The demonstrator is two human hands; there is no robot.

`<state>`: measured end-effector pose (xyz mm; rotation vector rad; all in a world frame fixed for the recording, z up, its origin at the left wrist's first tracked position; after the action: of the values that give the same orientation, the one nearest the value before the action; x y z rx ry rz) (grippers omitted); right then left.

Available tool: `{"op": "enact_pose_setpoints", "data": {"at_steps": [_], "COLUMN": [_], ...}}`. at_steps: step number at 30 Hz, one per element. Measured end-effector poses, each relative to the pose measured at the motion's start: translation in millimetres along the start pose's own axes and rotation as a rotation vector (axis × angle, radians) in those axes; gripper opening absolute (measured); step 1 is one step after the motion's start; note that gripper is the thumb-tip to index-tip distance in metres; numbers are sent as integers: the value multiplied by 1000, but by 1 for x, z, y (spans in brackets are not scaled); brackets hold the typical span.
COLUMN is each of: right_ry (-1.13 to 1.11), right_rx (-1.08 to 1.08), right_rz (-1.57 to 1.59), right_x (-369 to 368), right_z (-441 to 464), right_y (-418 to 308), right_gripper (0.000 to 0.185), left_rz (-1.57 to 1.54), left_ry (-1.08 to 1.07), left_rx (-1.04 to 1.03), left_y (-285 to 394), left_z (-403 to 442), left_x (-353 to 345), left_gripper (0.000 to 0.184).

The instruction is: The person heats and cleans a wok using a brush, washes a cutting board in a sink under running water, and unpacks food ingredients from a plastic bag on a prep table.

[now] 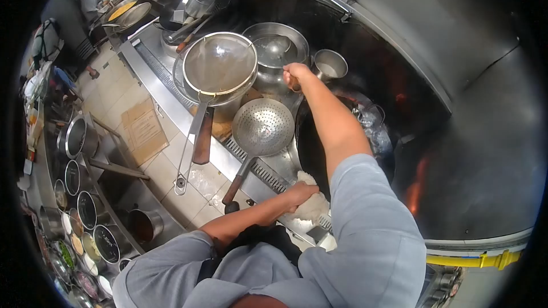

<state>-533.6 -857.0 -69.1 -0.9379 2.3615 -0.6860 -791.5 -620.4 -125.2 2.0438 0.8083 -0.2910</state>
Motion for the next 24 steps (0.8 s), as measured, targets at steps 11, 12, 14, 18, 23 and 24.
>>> {"op": "enact_pose_setpoints", "data": {"at_steps": [11, 12, 14, 18, 23, 24], "right_ry": [-661, -649, -661, -585, -432, -395], "right_rx": [-4, 13, 23, 82, 65, 49], "right_rz": [810, 810, 848, 899, 882, 865], "right_x": [43, 48, 66, 100, 156, 174], "right_z": [-115, -139, -182, -264, -314, -312], "right_y": [68, 71, 81, 109, 153, 163], "right_gripper": [30, 31, 34, 36, 42, 40], "left_rz": [50, -41, -136, -146, -336, -442], "left_ry": [91, 40, -65, -320, -253, -306], "left_rx": [-30, -22, 60, 149, 323, 377], "left_y": [18, 9, 5, -21, -158, -193], "left_z": [30, 46, 53, 28, -66, -69], "left_x": [-6, 0, 1, 26, 88, 99], "left_gripper": [32, 34, 36, 40, 41, 40]}}
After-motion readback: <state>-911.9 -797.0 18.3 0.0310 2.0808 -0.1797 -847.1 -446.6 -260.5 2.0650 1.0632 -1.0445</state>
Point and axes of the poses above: each hand's wrist, its own z-axis towards the middle knuckle, its own x-axis out of the back of the hand, y = z × x, the point moved 1 cm from there along z, towards the middle knuckle, and after that the axes turned 2 degrees about z, right-handed, at the moved point
